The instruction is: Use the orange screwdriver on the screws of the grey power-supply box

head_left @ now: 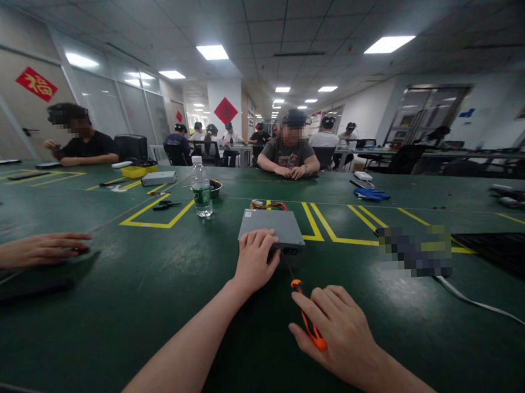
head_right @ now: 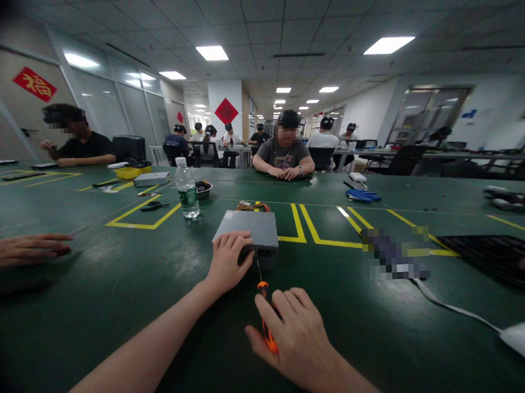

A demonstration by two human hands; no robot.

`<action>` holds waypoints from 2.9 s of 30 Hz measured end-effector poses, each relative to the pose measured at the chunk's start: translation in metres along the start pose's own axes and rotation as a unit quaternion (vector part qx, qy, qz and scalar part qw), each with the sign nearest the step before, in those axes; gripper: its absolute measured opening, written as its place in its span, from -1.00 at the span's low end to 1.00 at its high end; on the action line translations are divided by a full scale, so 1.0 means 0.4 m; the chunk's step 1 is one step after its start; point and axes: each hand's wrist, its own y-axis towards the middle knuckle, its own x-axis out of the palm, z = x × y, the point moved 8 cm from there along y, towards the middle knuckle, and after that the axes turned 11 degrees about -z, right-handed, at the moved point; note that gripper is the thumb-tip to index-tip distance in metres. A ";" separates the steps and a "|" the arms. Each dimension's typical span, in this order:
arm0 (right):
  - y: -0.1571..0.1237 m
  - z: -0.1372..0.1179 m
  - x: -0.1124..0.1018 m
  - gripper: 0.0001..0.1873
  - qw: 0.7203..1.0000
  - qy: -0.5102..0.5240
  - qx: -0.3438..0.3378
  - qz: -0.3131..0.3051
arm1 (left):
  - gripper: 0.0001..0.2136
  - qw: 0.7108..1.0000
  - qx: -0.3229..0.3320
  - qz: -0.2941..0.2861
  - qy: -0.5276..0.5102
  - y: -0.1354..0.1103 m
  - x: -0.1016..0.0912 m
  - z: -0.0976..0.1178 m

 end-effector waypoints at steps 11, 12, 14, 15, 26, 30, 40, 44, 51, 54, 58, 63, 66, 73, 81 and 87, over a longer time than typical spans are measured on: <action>-0.006 -0.012 0.014 -0.87 1.000 -0.008 -0.008 0.001 | -0.68 1.000 0.017 0.001 0.024 -0.003 -0.012 0.017; -0.005 -0.011 0.012 -0.88 1.000 -0.003 -0.008 -0.001 | -0.68 0.999 0.019 0.001 0.032 -0.004 -0.013 0.018; -0.003 -0.008 0.011 -0.88 1.000 0.006 -0.005 -0.010 | -0.69 0.998 0.020 0.004 0.051 -0.004 -0.015 0.019; -0.002 -0.004 0.011 -0.84 1.000 0.008 0.000 -0.017 | -0.68 0.998 0.018 0.007 0.061 -0.005 -0.016 0.019; -0.001 0.013 0.003 -0.86 0.999 0.032 0.030 -0.003 | -0.68 0.998 -0.017 0.010 0.057 -0.004 -0.015 0.012; -0.004 0.015 0.013 -0.86 0.999 0.030 0.034 -0.016 | -0.69 0.998 -0.025 0.010 0.051 -0.005 -0.014 0.009; -0.003 0.012 0.019 -0.86 0.999 0.031 0.032 -0.022 | -0.69 0.998 -0.033 0.016 0.044 -0.003 -0.015 0.008; -0.003 0.018 0.014 -0.84 0.998 0.041 0.036 -0.019 | -0.70 0.998 -0.035 0.015 0.041 -0.003 -0.016 0.007; -0.006 0.018 0.013 -0.90 0.998 0.044 0.041 -0.004 | -0.70 0.998 -0.049 0.007 0.039 0.000 -0.016 0.008; -0.001 0.014 0.012 -0.89 0.998 0.040 0.037 -0.014 | -0.70 0.998 -0.050 0.007 0.039 -0.001 -0.016 0.008; 0.000 0.027 0.008 -0.79 0.998 0.044 0.049 -0.009 | -0.70 0.998 -0.049 0.009 0.044 -0.001 -0.014 0.006; -0.007 0.034 0.011 -0.88 0.996 0.068 0.052 0.000 | -0.70 0.998 -0.048 0.010 0.047 -0.001 -0.011 0.004; -0.006 0.030 0.016 -0.88 0.997 0.062 0.050 -0.020 | -0.70 0.998 -0.048 0.010 0.044 -0.001 -0.010 0.004; -0.002 0.043 0.007 -0.81 0.994 0.084 0.064 -0.010 | -0.71 0.998 -0.048 0.015 0.044 -0.002 -0.012 0.003; -0.002 0.030 0.010 -0.86 0.997 0.058 0.046 -0.022 | -0.70 0.998 -0.047 0.013 0.043 0.000 -0.014 0.007; -0.001 0.043 0.001 -0.83 0.996 0.074 0.058 -0.004 | -0.71 0.998 -0.048 0.014 0.045 -0.002 -0.012 0.004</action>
